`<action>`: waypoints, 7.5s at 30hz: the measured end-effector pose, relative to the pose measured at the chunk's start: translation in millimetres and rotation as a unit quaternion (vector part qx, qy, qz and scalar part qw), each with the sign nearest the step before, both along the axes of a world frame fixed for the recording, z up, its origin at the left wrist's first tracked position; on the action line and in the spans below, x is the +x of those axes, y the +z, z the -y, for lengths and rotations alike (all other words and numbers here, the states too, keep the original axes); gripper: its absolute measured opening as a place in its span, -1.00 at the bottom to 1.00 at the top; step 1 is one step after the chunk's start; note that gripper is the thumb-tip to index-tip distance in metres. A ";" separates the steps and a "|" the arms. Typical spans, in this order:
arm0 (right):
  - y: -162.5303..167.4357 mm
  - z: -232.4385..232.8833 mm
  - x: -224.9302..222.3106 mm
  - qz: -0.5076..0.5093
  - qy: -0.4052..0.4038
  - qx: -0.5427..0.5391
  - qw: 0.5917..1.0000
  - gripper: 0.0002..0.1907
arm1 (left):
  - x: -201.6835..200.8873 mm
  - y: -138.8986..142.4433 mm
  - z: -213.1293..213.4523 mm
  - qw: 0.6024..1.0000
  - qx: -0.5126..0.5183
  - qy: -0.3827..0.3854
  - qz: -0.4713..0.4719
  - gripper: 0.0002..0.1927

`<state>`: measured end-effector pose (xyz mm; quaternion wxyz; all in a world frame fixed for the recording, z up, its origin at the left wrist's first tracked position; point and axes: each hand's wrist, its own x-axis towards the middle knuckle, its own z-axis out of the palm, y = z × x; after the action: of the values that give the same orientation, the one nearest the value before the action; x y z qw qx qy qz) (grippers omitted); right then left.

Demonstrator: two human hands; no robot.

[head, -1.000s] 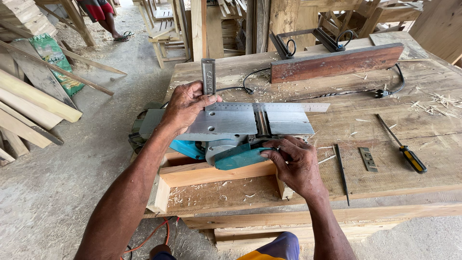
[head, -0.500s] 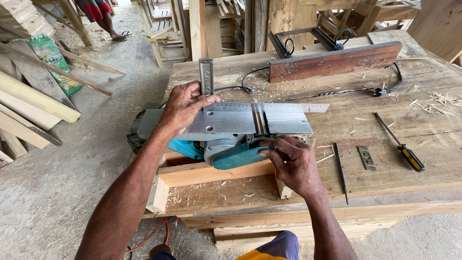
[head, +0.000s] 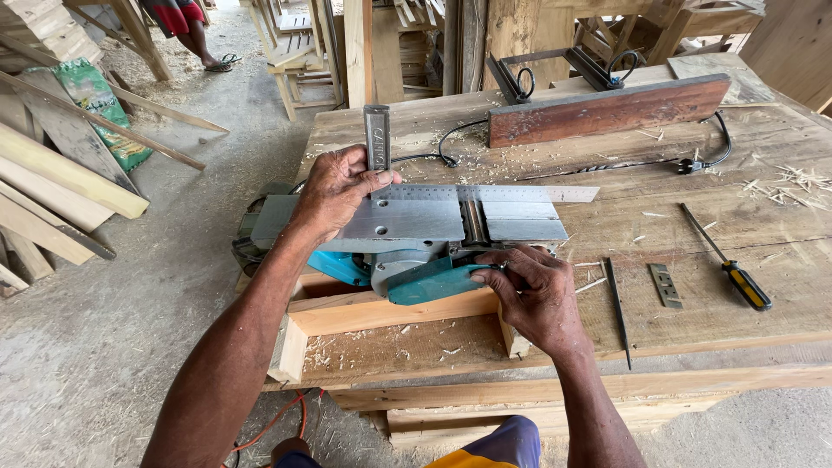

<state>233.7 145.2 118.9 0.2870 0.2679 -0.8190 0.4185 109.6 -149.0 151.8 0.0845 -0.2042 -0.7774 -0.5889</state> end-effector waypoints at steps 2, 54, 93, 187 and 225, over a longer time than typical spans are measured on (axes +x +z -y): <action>-0.5 1.5 -0.3 -0.006 -0.002 -0.002 1.000 -0.89 | -0.4 0.0 1.4 1.000 0.007 -0.005 -0.002 -0.81; 3.7 18.5 -4.2 0.001 -0.007 0.014 1.000 -0.87 | -6.5 -1.8 19.1 1.000 0.005 -0.011 -0.015 -0.82; 43.3 1.5 -108.2 0.050 -0.051 0.099 0.993 -0.85 | -4.4 2.3 40.0 1.000 -0.015 0.006 -0.025 -0.84; 4.5 57.5 -11.6 -0.026 0.014 0.037 0.999 -0.81 | 58.2 1.4 56.1 0.998 -0.012 -0.015 -0.053 -0.80; 6.1 -107.0 24.9 -0.069 -0.159 0.078 0.982 -0.72 | 135.7 35.5 -39.1 0.980 0.004 0.027 -0.195 -0.77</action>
<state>258.6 252.2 125.0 0.3836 0.1841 -0.8597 0.2826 245.3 -109.9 187.3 0.2508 -0.2941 -0.7490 -0.5382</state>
